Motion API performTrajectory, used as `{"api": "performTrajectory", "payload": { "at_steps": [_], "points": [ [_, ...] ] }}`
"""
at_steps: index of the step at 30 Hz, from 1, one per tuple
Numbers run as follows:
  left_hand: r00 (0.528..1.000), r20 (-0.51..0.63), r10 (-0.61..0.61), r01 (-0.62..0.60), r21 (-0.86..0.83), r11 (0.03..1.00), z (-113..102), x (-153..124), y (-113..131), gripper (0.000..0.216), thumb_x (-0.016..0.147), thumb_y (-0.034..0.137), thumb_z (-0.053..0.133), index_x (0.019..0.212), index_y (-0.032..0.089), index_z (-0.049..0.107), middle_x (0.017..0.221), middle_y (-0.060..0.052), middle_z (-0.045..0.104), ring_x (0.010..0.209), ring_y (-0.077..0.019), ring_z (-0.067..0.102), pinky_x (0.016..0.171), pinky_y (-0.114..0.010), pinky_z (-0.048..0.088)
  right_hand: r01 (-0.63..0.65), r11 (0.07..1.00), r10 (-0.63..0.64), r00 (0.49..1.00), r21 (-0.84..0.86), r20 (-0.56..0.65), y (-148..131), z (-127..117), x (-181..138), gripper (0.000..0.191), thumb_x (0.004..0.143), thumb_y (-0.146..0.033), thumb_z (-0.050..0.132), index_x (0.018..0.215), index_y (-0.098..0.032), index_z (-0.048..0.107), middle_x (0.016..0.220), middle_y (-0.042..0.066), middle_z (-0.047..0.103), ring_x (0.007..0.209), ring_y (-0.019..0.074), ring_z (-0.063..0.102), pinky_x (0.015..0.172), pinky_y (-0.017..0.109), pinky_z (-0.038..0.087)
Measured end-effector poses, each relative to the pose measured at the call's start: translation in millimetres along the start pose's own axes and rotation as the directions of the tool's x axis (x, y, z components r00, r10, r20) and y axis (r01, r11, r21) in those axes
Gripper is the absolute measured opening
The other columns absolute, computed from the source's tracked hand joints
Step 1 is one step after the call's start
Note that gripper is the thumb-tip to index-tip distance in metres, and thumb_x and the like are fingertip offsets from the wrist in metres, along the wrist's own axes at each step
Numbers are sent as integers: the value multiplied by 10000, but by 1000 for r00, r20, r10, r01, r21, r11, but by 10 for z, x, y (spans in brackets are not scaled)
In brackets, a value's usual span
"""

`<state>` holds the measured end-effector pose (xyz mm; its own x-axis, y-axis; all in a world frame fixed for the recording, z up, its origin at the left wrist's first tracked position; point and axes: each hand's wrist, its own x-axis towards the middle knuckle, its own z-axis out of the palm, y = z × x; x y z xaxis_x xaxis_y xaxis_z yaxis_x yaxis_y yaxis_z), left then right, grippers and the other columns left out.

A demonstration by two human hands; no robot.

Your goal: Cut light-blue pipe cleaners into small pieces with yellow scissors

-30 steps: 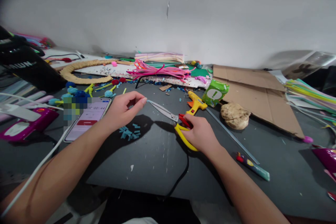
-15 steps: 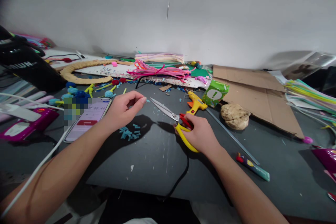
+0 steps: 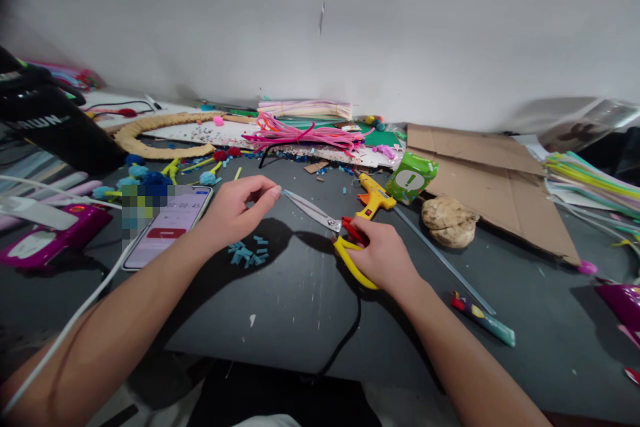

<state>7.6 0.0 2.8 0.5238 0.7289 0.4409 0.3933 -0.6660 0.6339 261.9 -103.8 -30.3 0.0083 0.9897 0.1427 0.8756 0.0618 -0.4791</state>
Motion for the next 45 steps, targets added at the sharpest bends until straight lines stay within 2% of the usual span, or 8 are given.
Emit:
{"api": "performTrajectory", "payload": {
  "at_steps": [7, 18, 22, 30, 45],
  "points": [
    [1000, 1, -17, 17, -14, 1000, 5, -2, -7, 235, 955, 320, 484, 842, 160, 614, 694, 7, 568, 631, -113, 487, 569, -241, 358, -16, 1000, 15, 1000, 14, 17, 5, -10, 9, 109, 733, -295, 614, 698, -200, 574, 590, -24, 490, 574, 127, 405, 551, 252, 300],
    [999, 24, -40, 41, -53, 998, 4, -2, -19, 240, 961, 328, 475, 832, 163, 593, 657, 21, 510, 597, -106, 438, 554, -242, 340, -16, 1000, 16, 999, 9, -30, 15, 4, -10, 270, 746, -427, 646, 684, -204, 506, 586, -29, 478, 556, 115, 383, 527, 239, 294],
    [998, 36, -55, 58, -80, 995, 1, -3, -17, 245, 957, 337, 478, 821, 165, 586, 646, 20, 496, 590, -108, 432, 531, -238, 327, -5, 1000, 5, 999, -3, -43, 30, -2, 2, 226, 746, -407, 635, 709, -199, 553, 592, -23, 501, 558, 118, 394, 540, 243, 303],
    [996, 55, -65, 70, -100, 992, -5, -2, -9, 241, 947, 331, 499, 795, 160, 574, 638, 27, 484, 585, -100, 421, 537, -237, 330, 8, 1000, -8, 1000, -20, 6, 43, 1, 1, 88, 724, -284, 613, 748, -206, 578, 602, -30, 495, 586, 130, 409, 553, 250, 296],
    [997, 46, -64, 68, -94, 993, -8, -4, -18, 232, 939, 320, 510, 786, 160, 578, 642, 25, 492, 591, -102, 428, 552, -246, 343, 29, 999, -28, 999, -34, 17, 63, -1, 5, 66, 704, -235, 598, 705, -205, 539, 607, -25, 514, 598, 134, 433, 567, 246, 306]
  ]
}}
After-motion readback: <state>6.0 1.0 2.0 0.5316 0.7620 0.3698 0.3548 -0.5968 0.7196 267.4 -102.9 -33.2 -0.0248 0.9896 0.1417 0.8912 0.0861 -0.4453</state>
